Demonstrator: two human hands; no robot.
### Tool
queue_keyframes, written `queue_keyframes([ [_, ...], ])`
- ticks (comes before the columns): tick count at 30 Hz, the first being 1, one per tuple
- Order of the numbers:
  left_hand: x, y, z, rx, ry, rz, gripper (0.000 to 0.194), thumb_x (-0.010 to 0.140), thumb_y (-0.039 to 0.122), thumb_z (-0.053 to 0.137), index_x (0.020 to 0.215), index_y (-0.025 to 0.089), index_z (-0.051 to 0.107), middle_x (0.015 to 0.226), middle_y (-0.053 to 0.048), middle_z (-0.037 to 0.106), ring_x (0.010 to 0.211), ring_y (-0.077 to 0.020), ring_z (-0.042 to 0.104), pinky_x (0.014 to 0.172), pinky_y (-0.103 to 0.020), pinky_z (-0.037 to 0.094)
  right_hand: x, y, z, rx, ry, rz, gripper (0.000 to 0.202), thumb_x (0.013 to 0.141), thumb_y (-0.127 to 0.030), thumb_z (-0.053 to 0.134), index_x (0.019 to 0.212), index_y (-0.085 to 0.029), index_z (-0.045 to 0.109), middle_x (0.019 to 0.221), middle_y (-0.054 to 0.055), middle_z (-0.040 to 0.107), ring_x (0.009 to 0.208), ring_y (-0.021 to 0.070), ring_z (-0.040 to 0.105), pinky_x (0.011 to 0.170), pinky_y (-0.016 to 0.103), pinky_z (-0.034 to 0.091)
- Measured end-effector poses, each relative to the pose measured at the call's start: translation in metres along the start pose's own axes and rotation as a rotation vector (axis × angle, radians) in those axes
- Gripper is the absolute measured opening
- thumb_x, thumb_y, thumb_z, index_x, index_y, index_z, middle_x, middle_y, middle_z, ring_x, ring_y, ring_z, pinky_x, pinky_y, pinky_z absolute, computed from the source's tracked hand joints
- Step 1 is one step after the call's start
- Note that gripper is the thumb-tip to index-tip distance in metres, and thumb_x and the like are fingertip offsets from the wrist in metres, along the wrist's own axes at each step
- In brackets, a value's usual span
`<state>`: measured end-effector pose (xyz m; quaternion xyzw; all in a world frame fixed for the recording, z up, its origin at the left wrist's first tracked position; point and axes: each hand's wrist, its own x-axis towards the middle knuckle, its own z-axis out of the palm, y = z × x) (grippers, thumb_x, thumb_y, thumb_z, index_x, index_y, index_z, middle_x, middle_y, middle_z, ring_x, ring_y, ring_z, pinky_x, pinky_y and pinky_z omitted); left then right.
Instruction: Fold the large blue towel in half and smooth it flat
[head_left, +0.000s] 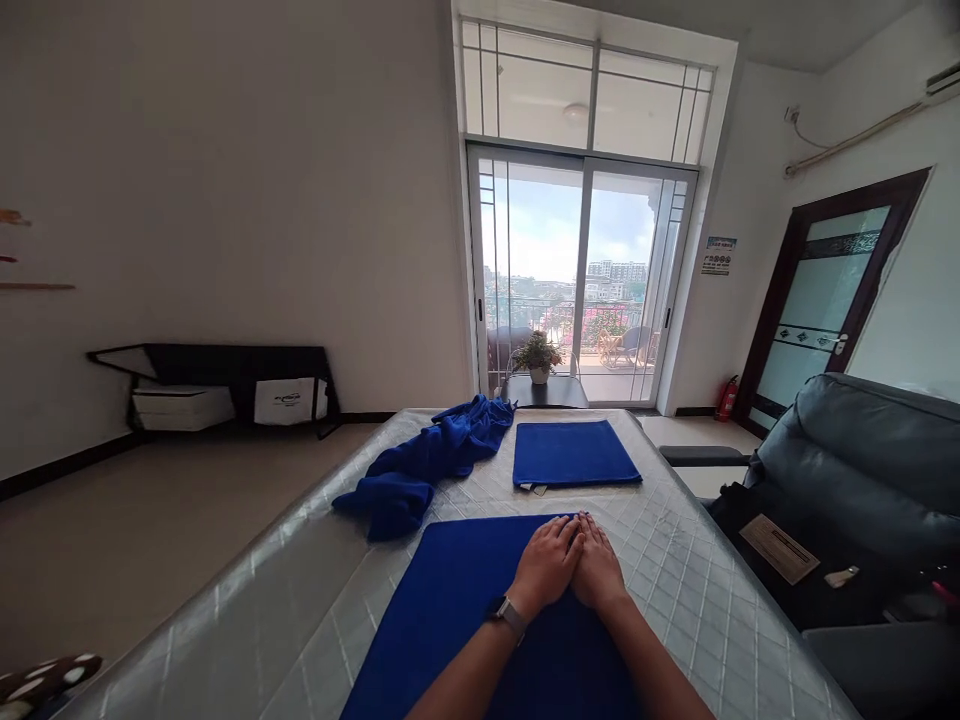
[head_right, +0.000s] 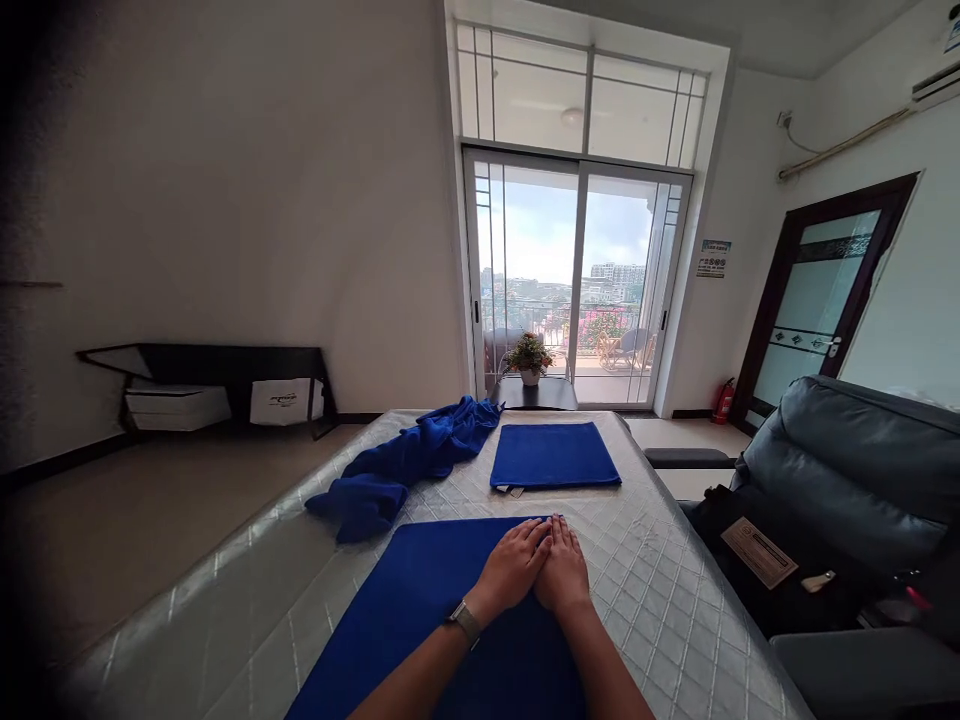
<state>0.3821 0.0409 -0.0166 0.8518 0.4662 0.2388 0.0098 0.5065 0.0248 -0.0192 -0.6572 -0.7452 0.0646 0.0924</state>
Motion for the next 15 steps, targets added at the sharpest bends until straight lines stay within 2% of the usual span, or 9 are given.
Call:
queue_keyframes([
  [3, -0.007, -0.011, 0.005, 0.033, -0.039, 0.013, 0.056, 0.11, 0.046, 0.026, 0.153, 0.021, 0.052, 0.156, -0.013, 0.058, 0.148, -0.0258, 0.05, 0.121, -0.051, 0.043, 0.001, -0.001, 0.0, 0.006, -0.006, -0.002, 0.067, 0.1, -0.023, 0.026, 0.164, -0.004, 0.028, 0.173, 0.012, 0.019, 0.161, 0.0228, 0.014, 0.13, 0.038, 0.011],
  [6, -0.016, -0.025, 0.002, 0.079, -0.095, -0.043, 0.062, 0.109, 0.053, 0.024, 0.156, 0.021, 0.048, 0.162, -0.013, 0.051, 0.153, -0.0268, 0.042, 0.124, -0.052, 0.038, 0.002, -0.003, -0.002, 0.023, -0.007, 0.022, 0.068, 0.103, -0.031, 0.024, 0.165, -0.002, 0.025, 0.173, 0.014, 0.018, 0.161, 0.0233, 0.014, 0.13, 0.039, 0.011],
  [10, -0.028, -0.052, -0.012, 0.117, -0.133, -0.14, 0.068, 0.107, 0.059, 0.023, 0.158, 0.019, 0.046, 0.165, -0.013, 0.046, 0.155, -0.0289, 0.038, 0.127, -0.053, 0.034, 0.002, -0.007, -0.008, 0.043, -0.012, 0.047, 0.073, 0.105, -0.044, 0.023, 0.165, -0.002, 0.025, 0.173, 0.014, 0.019, 0.161, 0.0241, 0.014, 0.13, 0.039, 0.011],
  [15, -0.051, -0.1, -0.033, 0.164, -0.141, -0.232, 0.072, 0.105, 0.063, 0.025, 0.159, 0.019, 0.044, 0.166, -0.012, 0.042, 0.157, -0.0298, 0.034, 0.128, -0.054, 0.031, 0.001, -0.009, -0.011, 0.038, -0.021, 0.065, 0.073, 0.105, -0.045, 0.023, 0.165, -0.003, 0.024, 0.173, 0.012, 0.018, 0.161, 0.0221, 0.014, 0.13, 0.038, 0.01],
])
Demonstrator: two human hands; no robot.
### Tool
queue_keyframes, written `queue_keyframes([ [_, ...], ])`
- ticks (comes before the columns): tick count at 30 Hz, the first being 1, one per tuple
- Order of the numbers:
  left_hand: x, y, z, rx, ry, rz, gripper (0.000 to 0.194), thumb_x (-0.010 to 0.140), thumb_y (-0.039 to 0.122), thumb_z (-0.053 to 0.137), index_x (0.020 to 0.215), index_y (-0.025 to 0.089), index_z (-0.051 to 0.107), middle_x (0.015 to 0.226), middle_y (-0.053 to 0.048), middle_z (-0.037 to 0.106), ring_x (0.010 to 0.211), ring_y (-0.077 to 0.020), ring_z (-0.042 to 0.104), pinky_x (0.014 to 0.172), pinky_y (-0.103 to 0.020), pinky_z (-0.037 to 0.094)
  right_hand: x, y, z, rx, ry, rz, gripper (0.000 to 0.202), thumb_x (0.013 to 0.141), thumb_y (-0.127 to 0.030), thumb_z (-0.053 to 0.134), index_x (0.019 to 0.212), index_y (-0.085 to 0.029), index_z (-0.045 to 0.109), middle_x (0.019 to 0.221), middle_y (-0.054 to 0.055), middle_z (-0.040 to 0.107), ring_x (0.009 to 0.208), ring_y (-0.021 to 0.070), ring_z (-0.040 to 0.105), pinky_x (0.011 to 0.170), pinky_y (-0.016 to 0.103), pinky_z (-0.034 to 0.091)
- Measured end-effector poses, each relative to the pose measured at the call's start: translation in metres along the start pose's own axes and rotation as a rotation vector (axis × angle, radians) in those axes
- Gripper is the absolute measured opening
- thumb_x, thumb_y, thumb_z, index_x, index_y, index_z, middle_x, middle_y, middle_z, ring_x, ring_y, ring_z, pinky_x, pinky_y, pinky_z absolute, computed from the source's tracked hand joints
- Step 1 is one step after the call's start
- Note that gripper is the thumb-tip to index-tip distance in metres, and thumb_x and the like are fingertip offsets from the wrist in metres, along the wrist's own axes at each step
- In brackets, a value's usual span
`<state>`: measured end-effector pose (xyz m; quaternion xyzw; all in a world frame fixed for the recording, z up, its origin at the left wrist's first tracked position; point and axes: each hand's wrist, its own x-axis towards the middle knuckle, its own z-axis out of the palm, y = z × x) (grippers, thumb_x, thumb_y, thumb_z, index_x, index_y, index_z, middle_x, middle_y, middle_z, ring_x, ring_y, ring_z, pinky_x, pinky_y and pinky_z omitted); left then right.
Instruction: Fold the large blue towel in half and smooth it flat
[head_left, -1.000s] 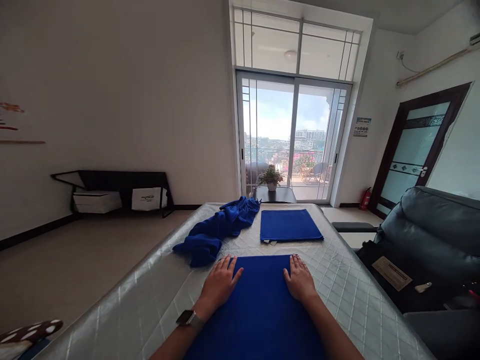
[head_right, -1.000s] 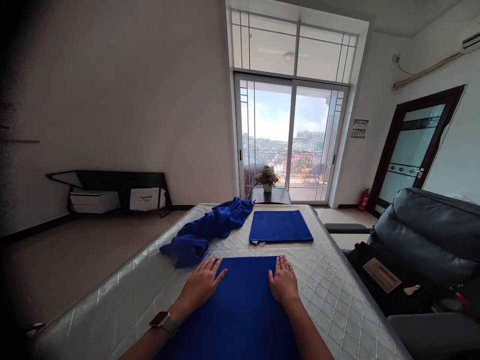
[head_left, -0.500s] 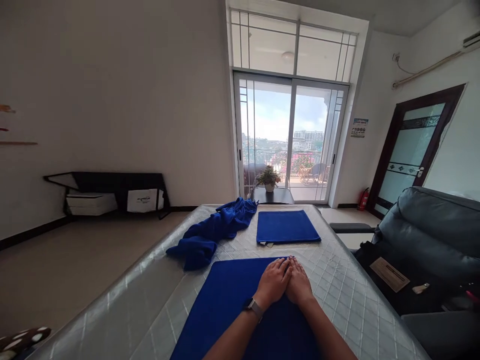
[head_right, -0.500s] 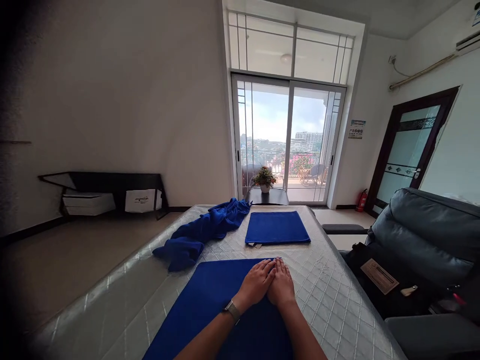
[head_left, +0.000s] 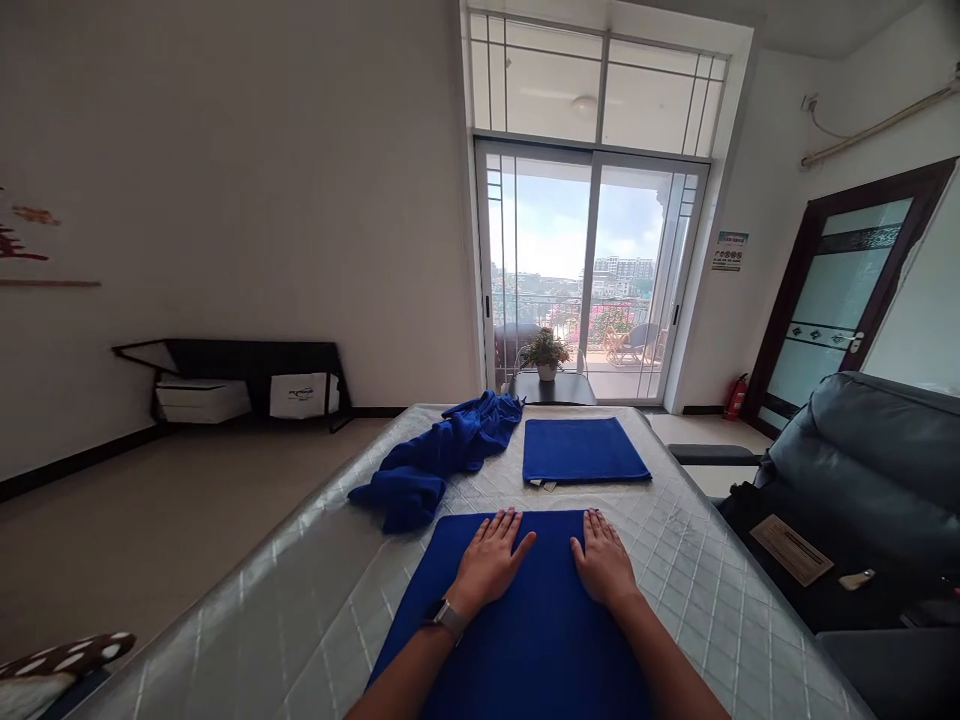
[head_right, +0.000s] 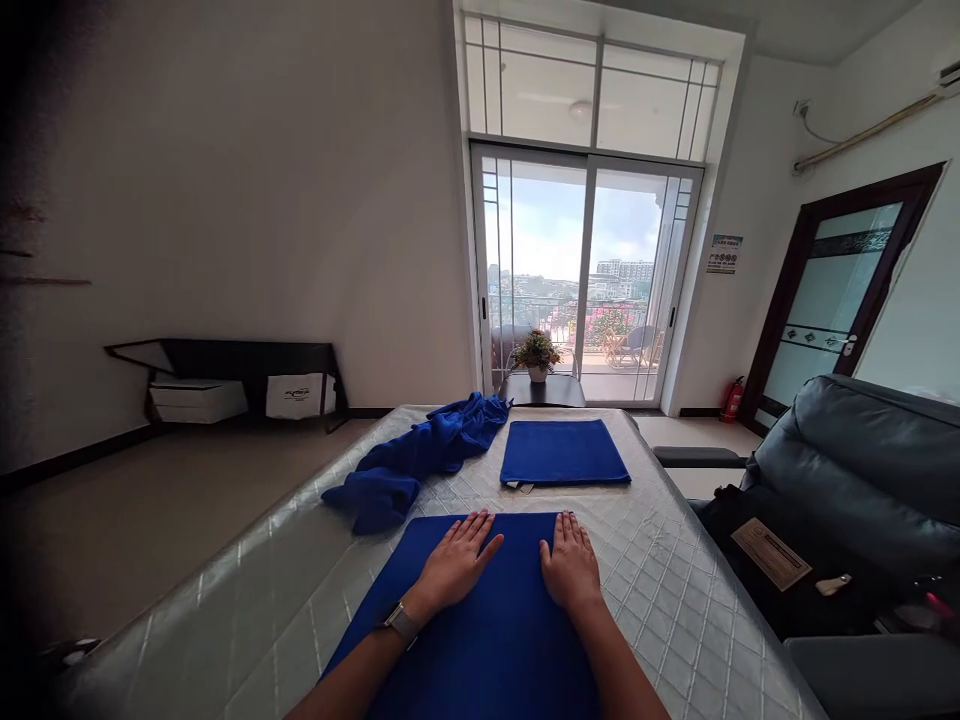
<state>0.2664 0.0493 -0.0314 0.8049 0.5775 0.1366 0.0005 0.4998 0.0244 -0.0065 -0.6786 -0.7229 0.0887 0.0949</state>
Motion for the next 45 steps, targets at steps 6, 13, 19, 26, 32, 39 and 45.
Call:
queue_keyframes([
  [6, -0.029, -0.081, -0.004, 0.072, 0.006, -0.105, 0.076, 0.105, 0.065, 0.023, 0.16, 0.016, 0.041, 0.168, -0.013, 0.04, 0.157, -0.029, 0.034, 0.129, -0.051, 0.029, 0.002, 0.002, 0.003, 0.0, -0.003, -0.004, 0.074, 0.105, -0.046, 0.023, 0.165, -0.003, 0.024, 0.174, 0.012, 0.016, 0.161, 0.0218, 0.013, 0.13, 0.037, 0.008],
  [13, -0.041, -0.109, -0.002, 0.043, 0.034, -0.144, 0.088, 0.102, 0.071, 0.016, 0.16, 0.009, 0.04, 0.168, -0.018, 0.039, 0.157, -0.0293, 0.034, 0.128, -0.048, 0.03, 0.004, 0.003, 0.006, -0.034, -0.007, 0.001, 0.075, 0.105, -0.048, 0.023, 0.165, -0.003, 0.023, 0.174, 0.011, 0.017, 0.161, 0.0213, 0.013, 0.13, 0.036, 0.007],
  [19, -0.041, -0.098, -0.005, 0.014, 0.084, -0.166, 0.086, 0.102, 0.07, 0.019, 0.159, 0.009, 0.041, 0.167, -0.019, 0.041, 0.157, -0.0308, 0.034, 0.128, -0.051, 0.029, 0.006, 0.002, 0.006, -0.054, -0.021, 0.005, 0.075, 0.105, -0.049, 0.023, 0.165, -0.004, 0.024, 0.174, 0.011, 0.019, 0.161, 0.0207, 0.013, 0.13, 0.036, 0.009],
  [26, -0.044, -0.097, -0.004, 0.012, 0.139, -0.194, 0.085, 0.101, 0.071, 0.022, 0.159, 0.012, 0.044, 0.165, -0.018, 0.044, 0.154, -0.0347, 0.04, 0.126, -0.053, 0.032, 0.006, 0.0, 0.005, -0.099, -0.029, 0.014, 0.075, 0.105, -0.049, 0.022, 0.166, -0.005, 0.023, 0.174, 0.01, 0.019, 0.161, 0.0194, 0.013, 0.129, 0.034, 0.008],
  [32, -0.046, -0.094, -0.01, 0.006, 0.132, -0.186, 0.088, 0.101, 0.072, 0.018, 0.158, 0.01, 0.045, 0.165, -0.02, 0.044, 0.153, -0.0355, 0.041, 0.125, -0.053, 0.034, -0.001, -0.008, -0.003, -0.105, -0.013, 0.019, 0.073, 0.105, -0.046, 0.023, 0.165, -0.004, 0.025, 0.173, 0.011, 0.021, 0.161, 0.0191, 0.014, 0.129, 0.033, 0.009],
  [39, -0.047, -0.094, -0.011, 0.003, 0.128, -0.193, 0.089, 0.1, 0.073, 0.018, 0.158, 0.01, 0.044, 0.166, -0.019, 0.042, 0.154, -0.0342, 0.039, 0.126, -0.053, 0.033, -0.028, -0.015, -0.004, -0.14, 0.019, -0.007, 0.072, 0.105, -0.045, 0.023, 0.166, -0.006, 0.023, 0.173, 0.009, 0.017, 0.161, 0.0197, 0.009, 0.131, 0.038, 0.005],
  [45, -0.044, -0.101, 0.0, 0.027, 0.146, -0.158, 0.08, 0.102, 0.068, 0.025, 0.158, 0.014, 0.046, 0.164, -0.018, 0.046, 0.154, -0.0343, 0.041, 0.125, -0.054, 0.034, -0.038, -0.01, 0.008, -0.035, -0.012, 0.06, 0.076, 0.104, -0.052, 0.02, 0.166, -0.008, 0.024, 0.173, 0.007, 0.019, 0.161, 0.0192, 0.012, 0.13, 0.038, 0.011],
])
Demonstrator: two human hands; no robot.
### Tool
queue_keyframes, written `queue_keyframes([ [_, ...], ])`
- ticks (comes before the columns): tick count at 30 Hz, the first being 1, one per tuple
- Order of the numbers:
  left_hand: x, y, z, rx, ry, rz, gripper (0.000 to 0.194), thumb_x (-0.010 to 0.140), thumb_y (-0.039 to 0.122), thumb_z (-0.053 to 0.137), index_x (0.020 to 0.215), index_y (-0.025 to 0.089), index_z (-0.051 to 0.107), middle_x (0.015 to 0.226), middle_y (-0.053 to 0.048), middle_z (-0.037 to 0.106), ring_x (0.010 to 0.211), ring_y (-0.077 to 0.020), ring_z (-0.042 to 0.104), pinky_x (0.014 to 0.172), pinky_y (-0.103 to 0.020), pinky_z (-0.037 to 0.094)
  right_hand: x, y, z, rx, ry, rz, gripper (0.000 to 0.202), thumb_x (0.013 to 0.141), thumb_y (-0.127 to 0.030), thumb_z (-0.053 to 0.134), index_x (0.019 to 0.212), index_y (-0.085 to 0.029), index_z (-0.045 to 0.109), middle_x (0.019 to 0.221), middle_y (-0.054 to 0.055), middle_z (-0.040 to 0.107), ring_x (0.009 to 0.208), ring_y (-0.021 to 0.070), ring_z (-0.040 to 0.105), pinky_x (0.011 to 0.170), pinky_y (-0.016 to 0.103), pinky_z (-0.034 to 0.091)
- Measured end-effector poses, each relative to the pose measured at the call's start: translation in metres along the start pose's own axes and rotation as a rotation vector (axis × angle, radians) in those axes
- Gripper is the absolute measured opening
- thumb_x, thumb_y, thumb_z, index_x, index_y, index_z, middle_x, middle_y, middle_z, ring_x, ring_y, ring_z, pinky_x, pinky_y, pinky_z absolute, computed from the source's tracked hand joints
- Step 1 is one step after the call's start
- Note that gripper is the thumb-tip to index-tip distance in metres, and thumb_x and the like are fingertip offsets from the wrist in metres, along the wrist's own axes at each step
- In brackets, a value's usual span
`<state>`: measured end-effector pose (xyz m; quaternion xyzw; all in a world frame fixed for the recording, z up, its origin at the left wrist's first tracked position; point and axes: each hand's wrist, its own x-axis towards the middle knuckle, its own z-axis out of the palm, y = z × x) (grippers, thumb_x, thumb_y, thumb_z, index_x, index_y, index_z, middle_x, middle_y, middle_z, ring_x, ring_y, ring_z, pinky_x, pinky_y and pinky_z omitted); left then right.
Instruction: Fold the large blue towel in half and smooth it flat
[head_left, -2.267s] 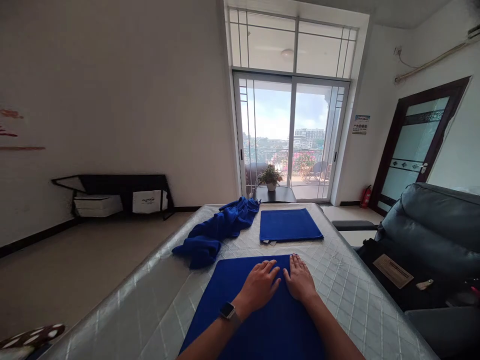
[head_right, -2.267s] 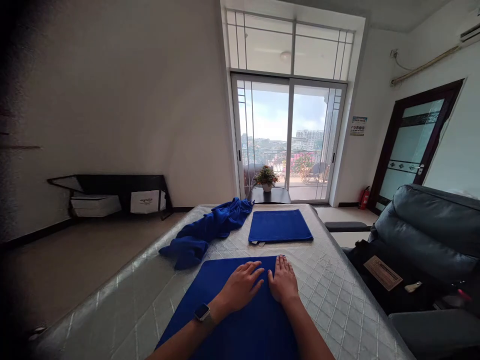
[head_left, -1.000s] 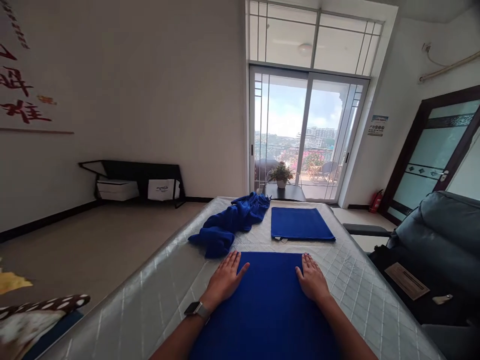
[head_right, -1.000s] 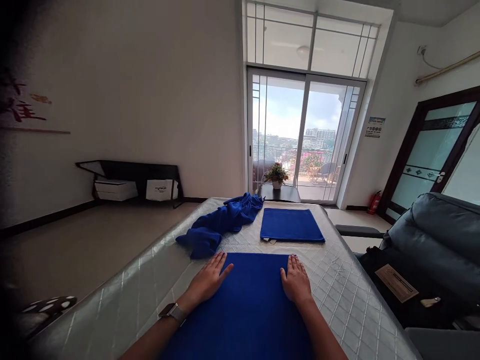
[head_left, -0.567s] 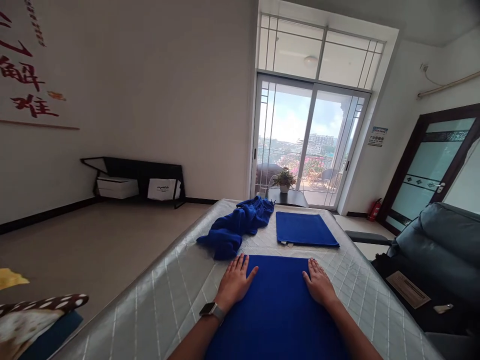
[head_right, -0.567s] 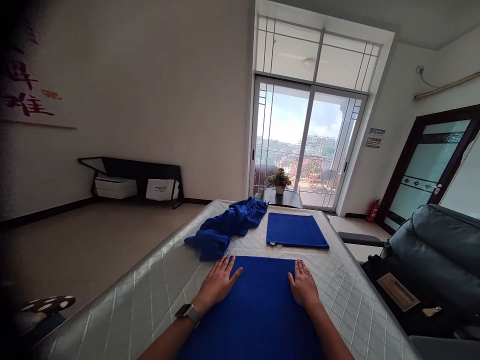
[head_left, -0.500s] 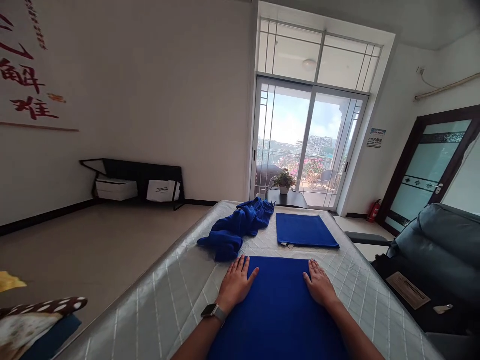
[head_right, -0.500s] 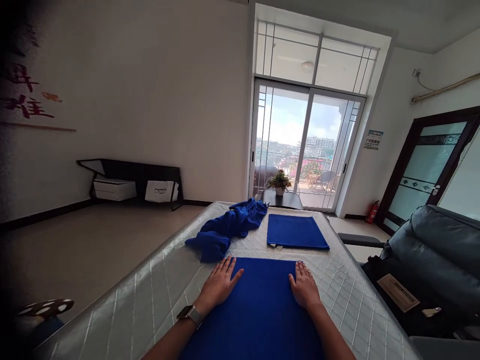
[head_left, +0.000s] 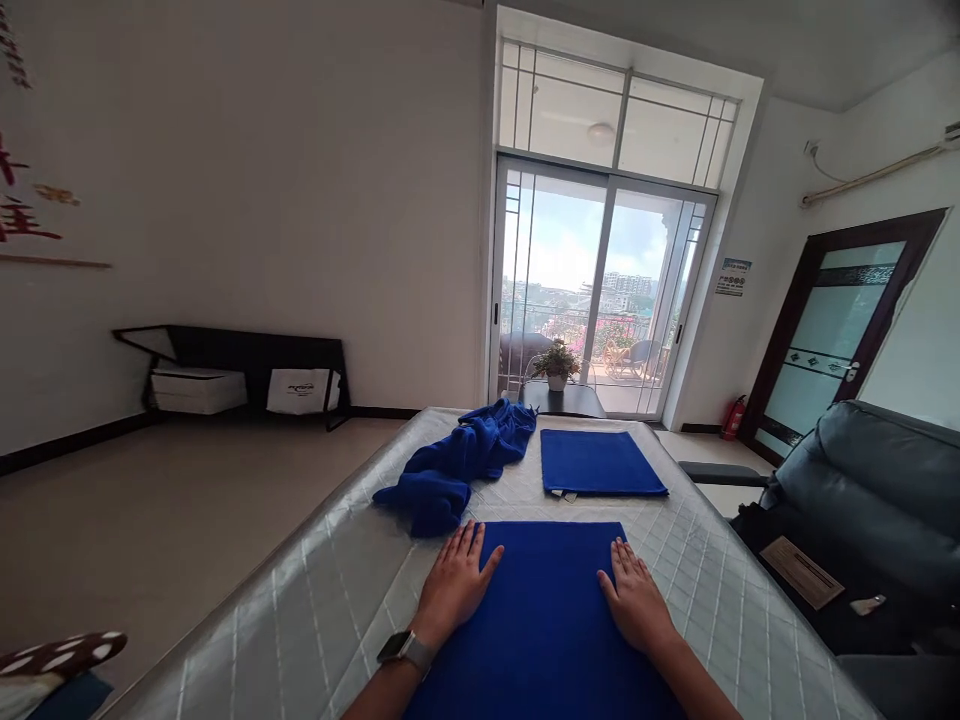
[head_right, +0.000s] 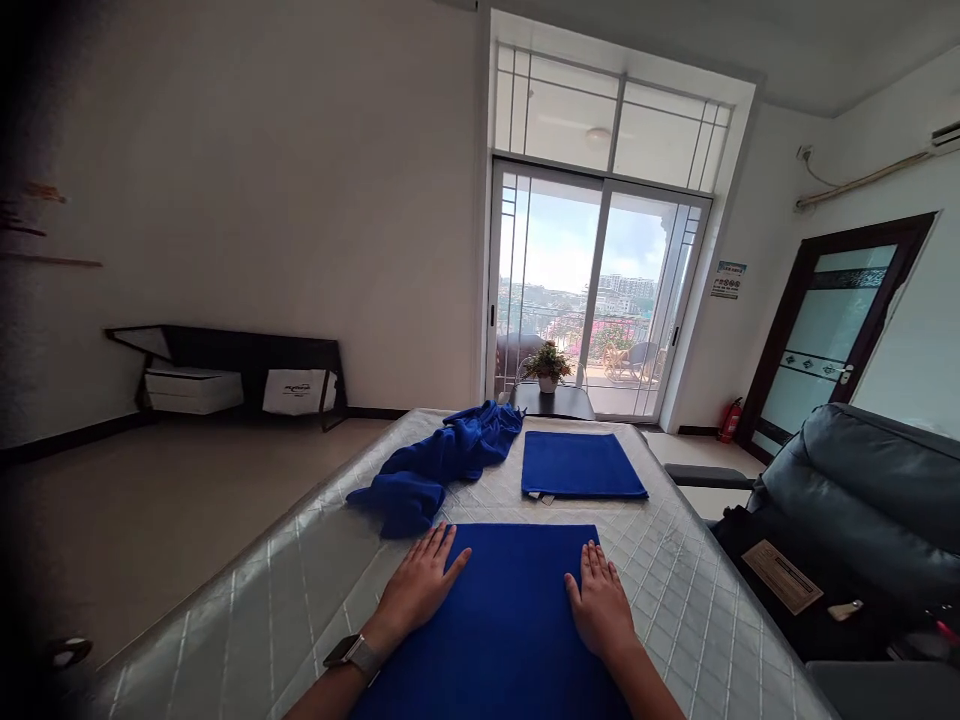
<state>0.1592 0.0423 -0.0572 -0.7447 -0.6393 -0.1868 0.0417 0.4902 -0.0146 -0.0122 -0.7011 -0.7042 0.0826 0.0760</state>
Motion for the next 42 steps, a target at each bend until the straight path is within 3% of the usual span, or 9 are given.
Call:
queue_keyframes([
  [6, 0.001, -0.001, 0.001, 0.005, 0.007, -0.026, 0.08, 0.102, 0.066, 0.024, 0.157, 0.012, 0.047, 0.162, -0.017, 0.05, 0.153, -0.0317, 0.042, 0.125, -0.052, 0.035, 0.001, 0.0, -0.004, -0.006, -0.022, -0.025, 0.076, 0.105, -0.05, 0.018, 0.166, -0.005, 0.023, 0.173, 0.01, 0.017, 0.161, 0.0202, 0.011, 0.131, 0.037, 0.008],
  [11, -0.003, 0.012, -0.019, 0.094, 0.062, -0.036, 0.077, 0.101, 0.059, 0.031, 0.149, 0.004, 0.054, 0.155, -0.022, 0.056, 0.148, -0.0349, 0.049, 0.125, -0.05, 0.037, 0.0, 0.0, -0.005, 0.01, -0.029, -0.027, 0.075, 0.105, -0.049, 0.018, 0.166, -0.005, 0.022, 0.174, 0.011, 0.016, 0.162, 0.0214, 0.009, 0.131, 0.039, 0.008],
  [14, -0.008, 0.048, -0.032, 0.11, 0.089, 0.059, 0.066, 0.102, 0.049, 0.032, 0.146, 0.008, 0.06, 0.15, -0.02, 0.062, 0.139, -0.0363, 0.059, 0.121, -0.053, 0.042, -0.001, 0.0, -0.005, 0.032, -0.023, -0.027, 0.074, 0.105, -0.048, 0.019, 0.166, -0.005, 0.023, 0.174, 0.01, 0.015, 0.162, 0.0218, 0.01, 0.131, 0.039, 0.008],
  [17, -0.015, 0.107, -0.035, 0.023, -0.024, 0.21, 0.061, 0.104, 0.046, 0.031, 0.145, 0.013, 0.062, 0.149, -0.016, 0.064, 0.135, -0.0318, 0.063, 0.118, -0.048, 0.047, -0.001, 0.001, -0.004, 0.039, -0.011, -0.033, 0.074, 0.105, -0.046, 0.02, 0.165, -0.003, 0.023, 0.174, 0.012, 0.012, 0.162, 0.0232, 0.011, 0.131, 0.04, 0.008],
  [21, -0.014, 0.181, -0.024, -0.092, -0.14, 0.385, 0.067, 0.107, 0.053, 0.024, 0.152, 0.013, 0.053, 0.159, -0.016, 0.053, 0.148, -0.0285, 0.05, 0.124, -0.049, 0.04, -0.001, 0.003, -0.003, 0.013, -0.007, -0.055, 0.072, 0.106, -0.042, 0.022, 0.165, -0.002, 0.023, 0.173, 0.014, 0.013, 0.161, 0.0251, 0.013, 0.13, 0.042, 0.01],
  [25, -0.006, 0.208, -0.012, -0.151, -0.219, 0.38, 0.072, 0.108, 0.053, 0.016, 0.16, 0.008, 0.04, 0.167, -0.019, 0.039, 0.157, -0.0279, 0.034, 0.128, -0.05, 0.034, 0.0, 0.005, -0.001, -0.018, -0.007, -0.078, 0.068, 0.105, -0.037, 0.02, 0.165, -0.002, 0.024, 0.173, 0.014, 0.012, 0.161, 0.0254, 0.013, 0.13, 0.043, 0.011],
  [30, -0.008, 0.179, -0.011, -0.1, -0.267, 0.273, 0.081, 0.105, 0.063, 0.013, 0.163, 0.011, 0.034, 0.17, -0.016, 0.032, 0.159, -0.0272, 0.027, 0.13, -0.05, 0.029, -0.001, 0.003, -0.003, 0.012, -0.007, -0.056, 0.072, 0.105, -0.042, 0.021, 0.165, -0.002, 0.024, 0.173, 0.014, 0.013, 0.161, 0.0254, 0.013, 0.13, 0.042, 0.011],
  [37, -0.019, 0.082, -0.027, 0.018, -0.264, 0.075, 0.088, 0.103, 0.07, 0.014, 0.163, 0.008, 0.031, 0.171, -0.015, 0.028, 0.16, -0.0284, 0.024, 0.131, -0.05, 0.025, -0.002, 0.002, -0.005, 0.058, -0.009, -0.039, 0.074, 0.105, -0.046, 0.02, 0.165, -0.002, 0.022, 0.173, 0.012, 0.014, 0.162, 0.0239, 0.011, 0.131, 0.042, 0.009],
  [42, -0.03, 0.027, -0.022, 0.061, -0.192, -0.007, 0.089, 0.102, 0.071, 0.017, 0.162, 0.006, 0.033, 0.17, -0.017, 0.03, 0.16, -0.0291, 0.027, 0.13, -0.05, 0.027, 0.0, 0.003, -0.001, 0.052, -0.001, -0.038, 0.075, 0.104, -0.047, 0.02, 0.165, -0.003, 0.023, 0.173, 0.012, 0.017, 0.162, 0.0235, 0.01, 0.131, 0.041, 0.008],
])
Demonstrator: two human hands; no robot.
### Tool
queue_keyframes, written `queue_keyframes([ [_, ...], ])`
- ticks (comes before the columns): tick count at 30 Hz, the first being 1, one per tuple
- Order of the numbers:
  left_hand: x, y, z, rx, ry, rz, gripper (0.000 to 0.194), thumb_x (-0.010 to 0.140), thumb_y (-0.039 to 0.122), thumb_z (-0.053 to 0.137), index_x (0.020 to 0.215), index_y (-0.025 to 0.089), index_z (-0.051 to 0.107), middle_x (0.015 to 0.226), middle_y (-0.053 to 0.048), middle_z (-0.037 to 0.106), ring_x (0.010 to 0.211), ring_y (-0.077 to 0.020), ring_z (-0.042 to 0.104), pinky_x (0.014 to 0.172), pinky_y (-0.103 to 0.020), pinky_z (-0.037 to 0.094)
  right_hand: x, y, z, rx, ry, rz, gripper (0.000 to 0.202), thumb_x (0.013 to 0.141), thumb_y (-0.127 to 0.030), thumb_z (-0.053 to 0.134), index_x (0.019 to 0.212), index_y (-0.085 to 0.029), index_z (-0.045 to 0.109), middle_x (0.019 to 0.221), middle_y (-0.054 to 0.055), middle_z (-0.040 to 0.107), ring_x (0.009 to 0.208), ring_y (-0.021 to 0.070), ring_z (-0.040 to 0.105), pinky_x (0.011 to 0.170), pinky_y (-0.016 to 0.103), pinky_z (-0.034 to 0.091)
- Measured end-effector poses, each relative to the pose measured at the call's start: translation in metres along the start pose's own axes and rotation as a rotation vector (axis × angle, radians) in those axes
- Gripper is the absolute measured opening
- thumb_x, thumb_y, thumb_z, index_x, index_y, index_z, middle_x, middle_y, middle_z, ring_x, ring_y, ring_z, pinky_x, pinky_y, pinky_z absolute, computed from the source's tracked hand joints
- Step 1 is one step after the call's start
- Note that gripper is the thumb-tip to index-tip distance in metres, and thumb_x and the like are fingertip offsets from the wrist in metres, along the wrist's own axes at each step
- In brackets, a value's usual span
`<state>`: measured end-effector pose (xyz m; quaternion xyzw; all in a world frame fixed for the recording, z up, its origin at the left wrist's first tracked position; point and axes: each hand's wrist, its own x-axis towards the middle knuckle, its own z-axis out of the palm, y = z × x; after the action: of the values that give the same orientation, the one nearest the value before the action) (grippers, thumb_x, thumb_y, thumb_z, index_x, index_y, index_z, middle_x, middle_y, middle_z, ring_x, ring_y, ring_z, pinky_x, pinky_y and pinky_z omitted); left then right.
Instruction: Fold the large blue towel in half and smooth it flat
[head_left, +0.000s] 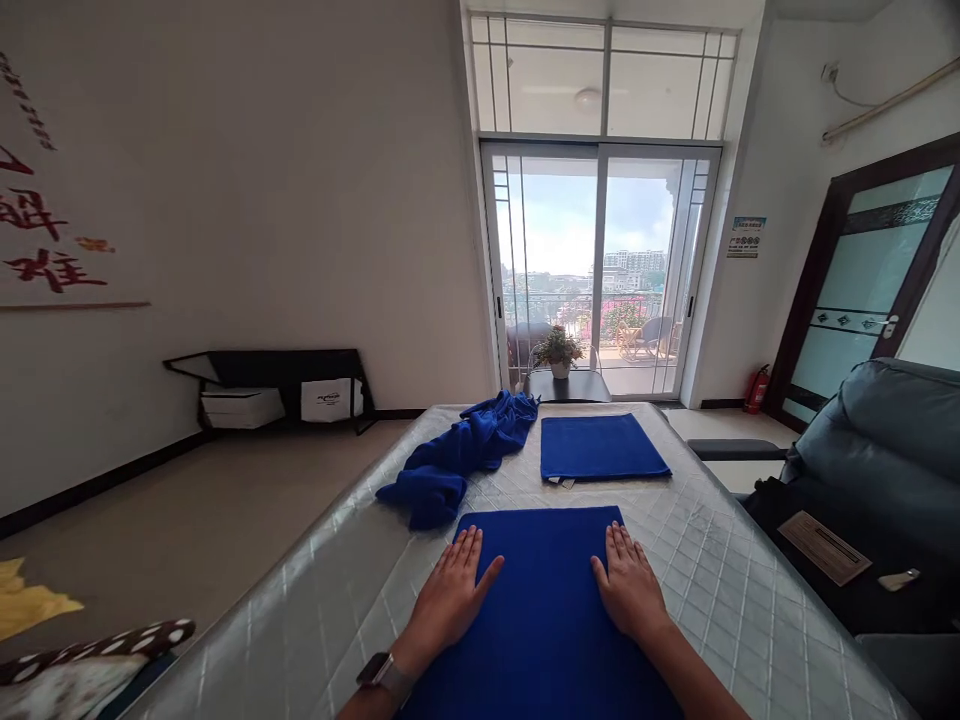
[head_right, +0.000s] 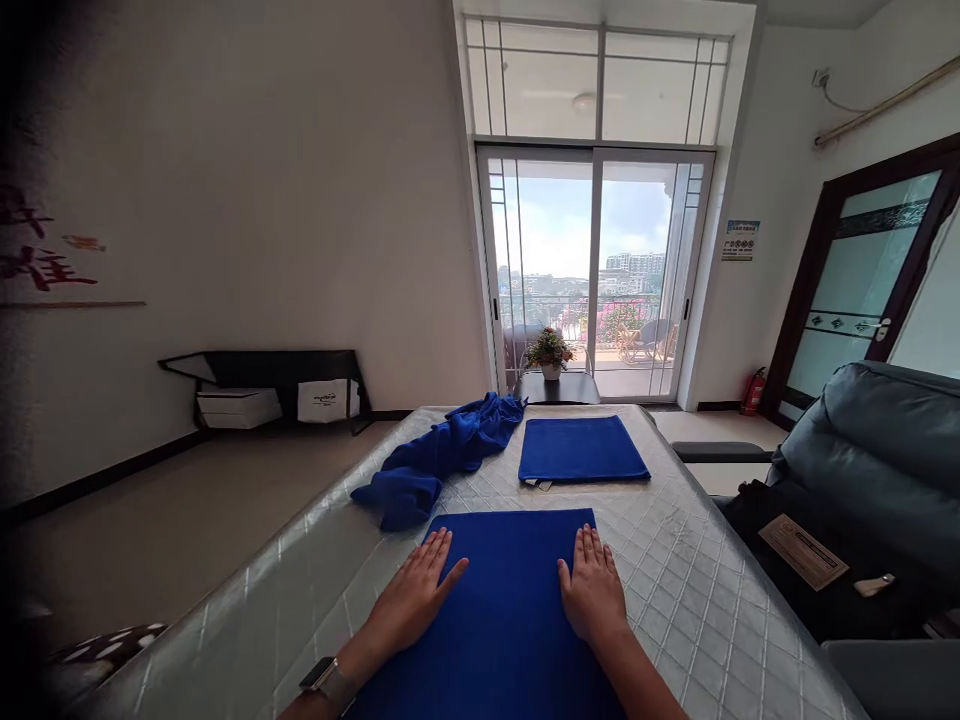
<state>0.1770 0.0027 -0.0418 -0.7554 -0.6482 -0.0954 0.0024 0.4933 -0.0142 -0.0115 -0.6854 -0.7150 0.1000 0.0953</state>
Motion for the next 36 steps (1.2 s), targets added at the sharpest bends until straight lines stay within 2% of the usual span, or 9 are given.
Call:
queue_keyframes([
  [4, -0.003, -0.011, 0.008, -0.016, 0.038, -0.032, 0.092, 0.101, 0.072, 0.016, 0.161, 0.005, 0.034, 0.17, -0.018, 0.031, 0.159, -0.0303, 0.029, 0.129, -0.049, 0.029, 0.002, 0.001, 0.002, -0.048, -0.01, 0.0, 0.076, 0.104, -0.049, 0.019, 0.165, -0.004, 0.023, 0.174, 0.011, 0.017, 0.162, 0.0228, 0.011, 0.131, 0.04, 0.009],
  [11, -0.005, -0.003, 0.002, -0.098, 0.057, -0.054, 0.094, 0.1, 0.074, 0.017, 0.162, 0.005, 0.032, 0.171, -0.019, 0.029, 0.159, -0.0317, 0.029, 0.129, -0.05, 0.029, 0.005, 0.002, 0.003, -0.107, -0.027, 0.005, 0.078, 0.105, -0.051, 0.017, 0.166, -0.004, 0.021, 0.174, 0.011, 0.016, 0.161, 0.0231, 0.012, 0.13, 0.04, 0.011],
  [16, -0.007, -0.001, -0.002, -0.091, 0.048, -0.056, 0.095, 0.1, 0.073, 0.016, 0.161, 0.003, 0.032, 0.171, -0.019, 0.028, 0.16, -0.0308, 0.027, 0.13, -0.047, 0.027, 0.014, 0.002, -0.011, -0.162, -0.083, -0.025, 0.078, 0.104, -0.054, 0.021, 0.165, -0.006, 0.025, 0.173, 0.01, 0.019, 0.162, 0.023, 0.01, 0.131, 0.043, 0.007],
  [20, -0.005, -0.001, -0.002, -0.08, 0.027, -0.065, 0.095, 0.1, 0.073, 0.017, 0.161, 0.002, 0.032, 0.171, -0.02, 0.028, 0.16, -0.0306, 0.026, 0.131, -0.046, 0.026, 0.031, 0.0, -0.019, -0.156, -0.049, -0.044, 0.076, 0.105, -0.052, 0.02, 0.165, -0.006, 0.025, 0.173, 0.01, 0.02, 0.161, 0.022, 0.013, 0.13, 0.04, 0.008],
  [28, -0.002, -0.006, 0.007, -0.057, 0.049, -0.044, 0.093, 0.1, 0.073, 0.016, 0.161, 0.005, 0.034, 0.17, -0.019, 0.03, 0.159, -0.0302, 0.028, 0.129, -0.049, 0.029, 0.048, 0.007, 0.0, -0.114, -0.004, -0.014, 0.074, 0.106, -0.051, 0.021, 0.166, -0.008, 0.022, 0.174, 0.009, 0.02, 0.161, 0.0197, 0.013, 0.13, 0.037, 0.007],
  [32, -0.001, -0.008, 0.012, -0.055, 0.052, -0.05, 0.093, 0.1, 0.072, 0.019, 0.16, 0.003, 0.035, 0.17, -0.02, 0.03, 0.159, -0.0311, 0.027, 0.13, -0.048, 0.028, 0.046, 0.007, -0.002, -0.091, -0.009, -0.016, 0.074, 0.106, -0.05, 0.021, 0.167, -0.008, 0.022, 0.174, 0.009, 0.02, 0.161, 0.0196, 0.013, 0.13, 0.037, 0.008],
  [36, -0.003, -0.009, 0.009, -0.052, 0.055, -0.021, 0.089, 0.101, 0.069, 0.02, 0.161, 0.007, 0.035, 0.17, -0.018, 0.032, 0.159, -0.0311, 0.028, 0.129, -0.05, 0.029, 0.044, 0.006, -0.006, -0.068, -0.007, -0.017, 0.073, 0.106, -0.048, 0.022, 0.167, -0.008, 0.021, 0.174, 0.01, 0.019, 0.161, 0.0198, 0.012, 0.13, 0.037, 0.007],
])
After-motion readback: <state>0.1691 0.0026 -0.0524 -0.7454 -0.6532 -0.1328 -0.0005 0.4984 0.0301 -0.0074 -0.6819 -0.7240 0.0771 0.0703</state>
